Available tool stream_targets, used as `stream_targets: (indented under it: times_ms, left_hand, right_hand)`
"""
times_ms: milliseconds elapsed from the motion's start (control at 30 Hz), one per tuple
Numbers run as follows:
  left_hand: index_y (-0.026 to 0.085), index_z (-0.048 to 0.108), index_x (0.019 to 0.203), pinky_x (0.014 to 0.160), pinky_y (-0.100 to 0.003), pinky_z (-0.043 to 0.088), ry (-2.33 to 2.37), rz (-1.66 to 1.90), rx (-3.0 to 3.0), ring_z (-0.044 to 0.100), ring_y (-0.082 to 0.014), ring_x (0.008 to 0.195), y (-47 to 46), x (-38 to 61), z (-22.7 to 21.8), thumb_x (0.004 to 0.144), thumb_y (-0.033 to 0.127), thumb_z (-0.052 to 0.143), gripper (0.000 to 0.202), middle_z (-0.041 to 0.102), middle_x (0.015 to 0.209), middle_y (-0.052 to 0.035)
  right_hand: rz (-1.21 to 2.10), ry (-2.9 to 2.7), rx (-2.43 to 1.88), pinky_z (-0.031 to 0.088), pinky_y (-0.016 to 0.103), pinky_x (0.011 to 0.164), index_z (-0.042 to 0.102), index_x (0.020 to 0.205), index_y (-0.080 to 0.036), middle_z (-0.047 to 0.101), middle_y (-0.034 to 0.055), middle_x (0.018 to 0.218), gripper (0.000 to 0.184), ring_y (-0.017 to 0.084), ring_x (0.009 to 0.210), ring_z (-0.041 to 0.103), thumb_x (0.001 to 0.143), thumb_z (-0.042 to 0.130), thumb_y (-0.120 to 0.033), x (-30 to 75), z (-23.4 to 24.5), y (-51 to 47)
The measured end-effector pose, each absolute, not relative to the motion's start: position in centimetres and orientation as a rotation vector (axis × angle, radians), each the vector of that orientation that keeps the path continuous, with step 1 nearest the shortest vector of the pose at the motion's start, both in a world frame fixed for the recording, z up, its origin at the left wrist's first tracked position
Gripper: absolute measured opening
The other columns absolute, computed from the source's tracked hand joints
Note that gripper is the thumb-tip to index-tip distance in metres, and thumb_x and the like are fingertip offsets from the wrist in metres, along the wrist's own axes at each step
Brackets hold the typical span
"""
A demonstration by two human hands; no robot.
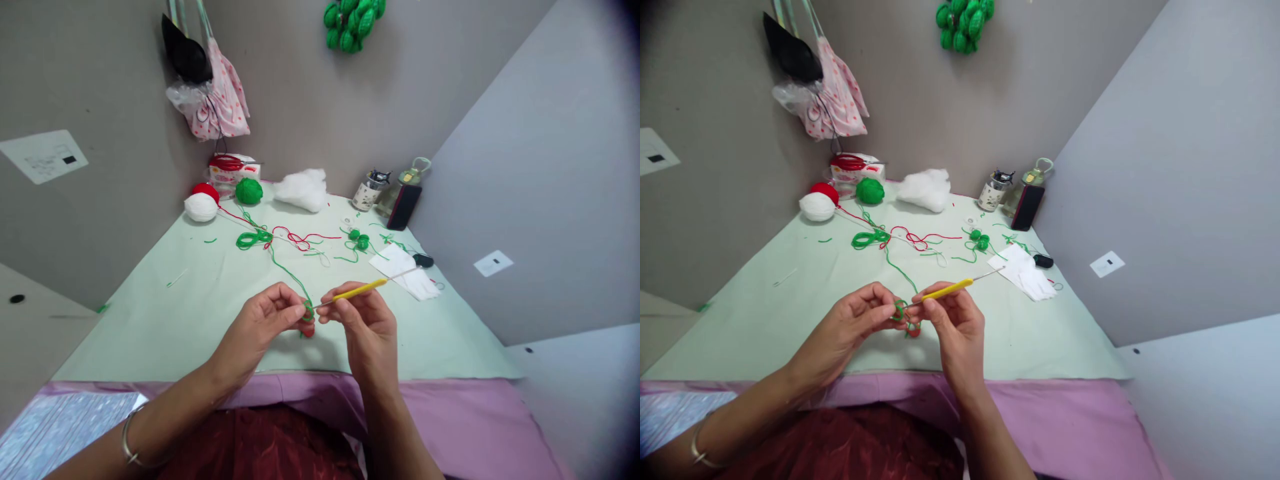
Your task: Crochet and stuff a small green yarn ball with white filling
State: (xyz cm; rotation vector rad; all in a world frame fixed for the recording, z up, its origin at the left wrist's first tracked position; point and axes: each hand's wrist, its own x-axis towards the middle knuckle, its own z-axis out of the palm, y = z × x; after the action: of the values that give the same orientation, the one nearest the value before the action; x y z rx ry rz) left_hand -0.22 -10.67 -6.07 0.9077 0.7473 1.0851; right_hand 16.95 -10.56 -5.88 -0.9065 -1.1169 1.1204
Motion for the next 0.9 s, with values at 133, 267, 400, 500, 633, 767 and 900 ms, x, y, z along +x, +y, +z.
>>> stream_targets:
  times_ms: [133,267,400,500,633,767,900]
  left_hand:
    - [0.018,0.064,0.084,0.089,-0.037,0.055,0.767,1.104,0.901,0.070,-0.0187,0.080,-10.6,-0.3,-5.9,0.090,0.032,0.074,0.018,0.071,0.083,-0.0016]
    - [0.018,0.063,0.084,0.091,-0.038,0.055,0.784,1.125,0.908,0.072,-0.0197,0.081,-10.5,-0.4,-5.7,0.092,0.033,0.073,0.019,0.073,0.087,-0.0027]
    - [0.018,0.064,0.084,0.092,-0.037,0.055,0.782,1.138,0.925,0.070,-0.0186,0.084,-10.7,-0.4,-5.8,0.093,0.032,0.072,0.019,0.072,0.089,-0.0025]
    - [0.018,0.065,0.083,0.092,-0.035,0.055,0.769,1.145,0.906,0.069,-0.0171,0.085,-10.8,-0.2,-5.8,0.091,0.031,0.074,0.018,0.071,0.089,-0.0017]
    - [0.018,0.065,0.081,0.090,-0.032,0.055,0.742,1.146,0.863,0.067,-0.0151,0.085,-10.8,0.0,-5.6,0.090,0.028,0.076,0.017,0.070,0.091,-0.0012]
    - [0.018,0.063,0.079,0.093,-0.035,0.055,0.731,1.115,0.841,0.069,-0.0181,0.088,-11.0,-0.2,-5.3,0.089,0.028,0.075,0.019,0.069,0.091,-0.0024]
    - [0.018,0.063,0.079,0.092,-0.034,0.055,0.722,1.094,0.855,0.068,-0.0189,0.091,-11.1,-0.5,-5.3,0.088,0.028,0.075,0.018,0.069,0.093,-0.0030]
  right_hand:
    - [1.015,-1.187,-0.909,0.058,0.028,0.063,0.074,0.090,-0.022,0.072,0.0004,0.083,0.004,0.013,0.066,0.067,0.089,0.076,-0.026,16.9,-6.0,-10.7]
    - [0.801,-1.138,-0.899,0.056,0.029,0.064,0.071,0.092,-0.023,0.069,-0.0007,0.083,0.002,0.012,0.065,0.066,0.093,0.071,-0.021,17.0,-6.0,-11.2]
    - [0.689,-1.279,-0.816,0.057,0.030,0.066,0.069,0.100,-0.026,0.069,0.0000,0.085,0.015,0.014,0.070,0.067,0.095,0.064,-0.012,16.8,-5.8,-12.3]
    - [0.480,-1.502,-0.814,0.059,0.033,0.072,0.069,0.109,-0.028,0.073,0.0023,0.089,0.029,0.017,0.080,0.070,0.093,0.062,-0.004,16.6,-6.3,-12.9]
    - [0.082,-1.745,-0.822,0.064,0.035,0.073,0.065,0.127,-0.029,0.077,0.0087,0.105,0.046,0.021,0.091,0.074,0.090,0.065,-0.002,16.8,-8.0,-13.3]
    - [-0.065,-1.776,-0.800,0.066,0.040,0.074,0.060,0.139,-0.034,0.077,0.0093,0.115,0.057,0.026,0.098,0.076,0.089,0.067,-0.006,17.1,-9.6,-13.7]
    - [-0.101,-1.742,-0.799,0.066,0.039,0.071,0.060,0.142,-0.033,0.078,0.0095,0.111,0.062,0.026,0.094,0.076,0.088,0.067,-0.004,16.6,-9.1,-13.5]
